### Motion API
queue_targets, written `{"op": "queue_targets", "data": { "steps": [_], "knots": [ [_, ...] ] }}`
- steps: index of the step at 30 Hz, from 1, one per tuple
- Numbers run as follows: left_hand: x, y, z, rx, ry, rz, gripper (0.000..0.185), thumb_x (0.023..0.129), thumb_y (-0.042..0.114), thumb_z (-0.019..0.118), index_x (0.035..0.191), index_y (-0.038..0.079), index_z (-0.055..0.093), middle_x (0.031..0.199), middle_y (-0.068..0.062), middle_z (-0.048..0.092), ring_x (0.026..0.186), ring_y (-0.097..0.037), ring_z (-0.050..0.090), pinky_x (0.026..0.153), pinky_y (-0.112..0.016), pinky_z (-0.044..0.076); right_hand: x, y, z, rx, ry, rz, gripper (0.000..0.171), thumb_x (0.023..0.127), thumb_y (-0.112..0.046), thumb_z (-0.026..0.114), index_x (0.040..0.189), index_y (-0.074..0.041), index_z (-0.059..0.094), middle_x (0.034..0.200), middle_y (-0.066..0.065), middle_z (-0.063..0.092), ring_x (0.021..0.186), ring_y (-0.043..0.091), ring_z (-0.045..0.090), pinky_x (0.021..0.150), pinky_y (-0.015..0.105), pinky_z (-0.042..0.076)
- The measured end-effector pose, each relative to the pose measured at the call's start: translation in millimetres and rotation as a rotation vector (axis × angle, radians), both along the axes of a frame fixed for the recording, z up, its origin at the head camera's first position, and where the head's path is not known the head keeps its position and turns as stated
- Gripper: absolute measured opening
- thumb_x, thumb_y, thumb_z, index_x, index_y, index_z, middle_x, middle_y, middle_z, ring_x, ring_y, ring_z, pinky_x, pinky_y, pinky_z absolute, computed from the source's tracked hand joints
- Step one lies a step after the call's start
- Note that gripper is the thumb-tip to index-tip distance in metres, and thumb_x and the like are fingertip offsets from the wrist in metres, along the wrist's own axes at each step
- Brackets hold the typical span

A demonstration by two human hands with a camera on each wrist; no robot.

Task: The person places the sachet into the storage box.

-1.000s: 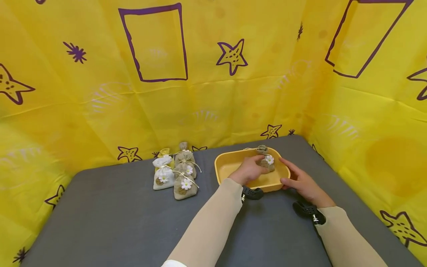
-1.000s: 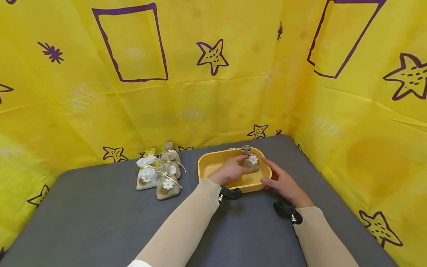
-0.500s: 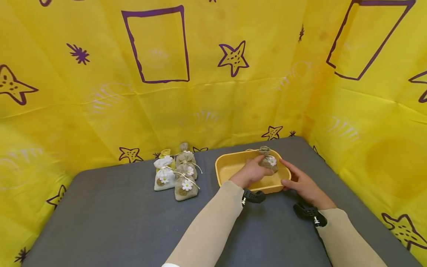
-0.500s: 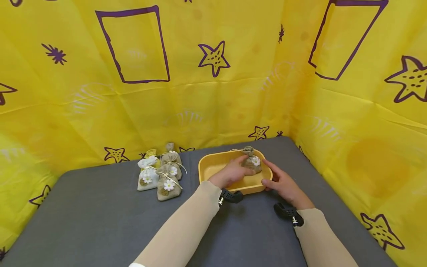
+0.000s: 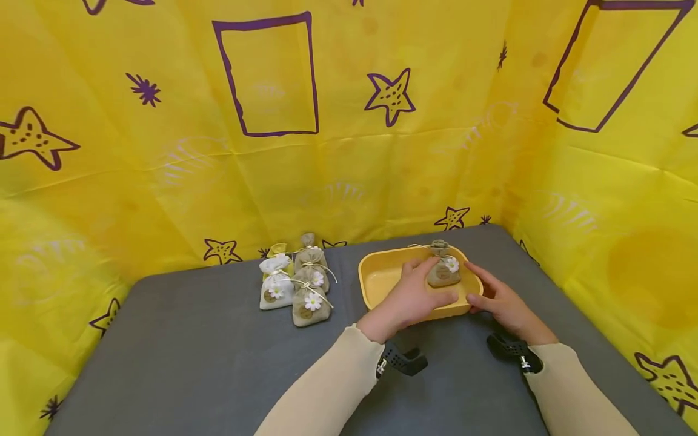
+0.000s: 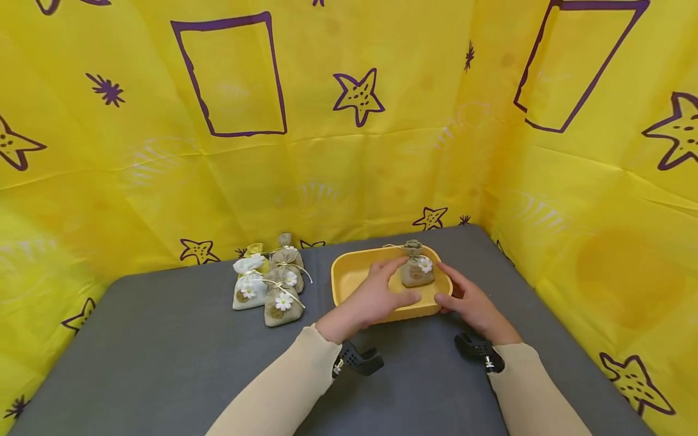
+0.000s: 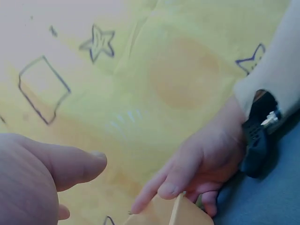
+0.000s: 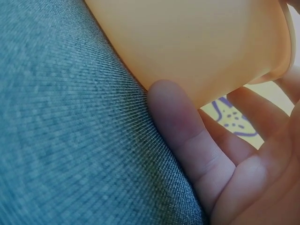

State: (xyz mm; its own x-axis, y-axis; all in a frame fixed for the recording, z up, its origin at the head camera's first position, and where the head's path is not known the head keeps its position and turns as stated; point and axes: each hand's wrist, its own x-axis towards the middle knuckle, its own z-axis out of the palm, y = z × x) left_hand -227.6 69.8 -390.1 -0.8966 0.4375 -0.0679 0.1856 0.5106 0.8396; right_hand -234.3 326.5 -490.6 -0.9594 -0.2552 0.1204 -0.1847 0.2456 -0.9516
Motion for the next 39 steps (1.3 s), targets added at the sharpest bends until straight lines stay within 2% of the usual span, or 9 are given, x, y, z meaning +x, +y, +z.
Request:
{"op": "queue_targets", "data": {
  "steps": [6, 11, 16, 20, 23, 27, 31, 35, 39],
  "knots": [
    [24.4, -38.3, 3.2, -0.008, 0.057, -0.043, 0.073, 0.087, 0.047, 0.074, 0.152, 0.036, 0.042, 0.157, -0.007, 0.026, 0.132, -0.028, 0.043, 0.104, -0.047, 0.038, 2.1, 1.7, 2.0, 0.022, -0.019, -0.015, 0.068, 0.100, -0.009, 0.060, 0.159, -0.011, 0.025, 0.154, 0.025, 0.027, 0.096, 0.025, 0.061, 0.076, 0.033, 0.055],
    [38.2, -88.9, -6.1, 0.111, 0.057, -0.076, 0.069, 0.089, 0.038, 0.075, 0.150, 0.028, 0.045, 0.155, -0.009, 0.027, 0.119, -0.029, 0.053, 0.094, -0.043, 0.047, 2.3, 3.2, 1.4, 0.048, -0.018, -0.022, 0.069, 0.100, -0.010, 0.061, 0.159, -0.013, 0.026, 0.154, 0.024, 0.028, 0.096, 0.025, 0.061, 0.076, 0.034, 0.055],
    [42.2, -148.3, -24.1, 0.191, 0.030, 0.005, 0.063, 0.090, 0.028, 0.077, 0.146, 0.021, 0.051, 0.150, -0.009, 0.036, 0.133, -0.035, 0.041, 0.100, -0.052, 0.042, 2.9, 3.3, 0.5, 0.061, -0.023, -0.027, 0.069, 0.100, -0.012, 0.061, 0.159, -0.014, 0.026, 0.153, 0.024, 0.029, 0.096, 0.025, 0.061, 0.076, 0.034, 0.055],
    [40.6, -191.7, -35.7, 0.246, -0.014, 0.137, 0.062, 0.088, 0.019, 0.078, 0.145, 0.019, 0.053, 0.149, -0.009, 0.041, 0.134, -0.038, 0.041, 0.101, -0.057, 0.039, 3.6, 2.5, 2.0, 0.056, -0.030, -0.030, 0.069, 0.100, -0.012, 0.061, 0.159, -0.014, 0.026, 0.153, 0.024, 0.028, 0.096, 0.025, 0.061, 0.076, 0.033, 0.055],
    [37.0, -219.4, -40.1, 0.337, -0.069, 0.192, 0.062, 0.090, 0.010, 0.075, 0.147, 0.011, 0.050, 0.152, -0.014, 0.039, 0.135, -0.040, 0.039, 0.100, -0.053, 0.042, 3.3, 2.0, 4.2, 0.047, -0.029, -0.030, 0.069, 0.100, -0.012, 0.061, 0.159, -0.013, 0.025, 0.153, 0.025, 0.029, 0.096, 0.025, 0.061, 0.076, 0.033, 0.055],
    [30.3, -247.0, -39.6, 0.442, -0.172, 0.196, 0.065, 0.094, 0.003, 0.069, 0.151, 0.004, 0.039, 0.155, -0.021, 0.031, 0.137, -0.044, 0.034, 0.101, -0.049, 0.042, 2.2, 3.0, 5.8, 0.037, -0.011, -0.025, 0.068, 0.100, -0.010, 0.060, 0.159, -0.011, 0.025, 0.151, 0.026, 0.030, 0.093, 0.024, 0.061, 0.075, 0.033, 0.055],
    [22.5, -264.7, -42.5, 0.464, -0.258, 0.178, 0.068, 0.096, 0.004, 0.066, 0.154, 0.004, 0.032, 0.155, -0.025, 0.025, 0.139, -0.045, 0.030, 0.101, -0.052, 0.042, 1.8, 3.5, 4.6, 0.027, -0.002, -0.014, 0.068, 0.100, -0.008, 0.060, 0.159, -0.010, 0.024, 0.151, 0.027, 0.029, 0.092, 0.023, 0.061, 0.075, 0.032, 0.055],
    [11.8, -274.8, -53.6, 0.432, -0.271, 0.169, 0.069, 0.095, 0.006, 0.067, 0.155, 0.006, 0.032, 0.156, -0.024, 0.023, 0.141, -0.044, 0.028, 0.101, -0.047, 0.044, 1.9, 2.8, 2.7, 0.022, -0.008, -0.009, 0.069, 0.100, -0.009, 0.059, 0.159, -0.010, 0.024, 0.152, 0.026, 0.027, 0.092, 0.023, 0.062, 0.075, 0.032, 0.055],
    [2.3, -279.4, -64.8, 0.468, -0.287, 0.160, 0.070, 0.096, 0.005, 0.067, 0.155, 0.006, 0.030, 0.157, -0.023, 0.022, 0.142, -0.042, 0.027, 0.101, -0.041, 0.044, 2.1, 1.1, 2.1, 0.023, -0.009, -0.010, 0.069, 0.100, -0.009, 0.059, 0.159, -0.010, 0.024, 0.151, 0.026, 0.029, 0.091, 0.023, 0.062, 0.075, 0.032, 0.055]
  ]
}}
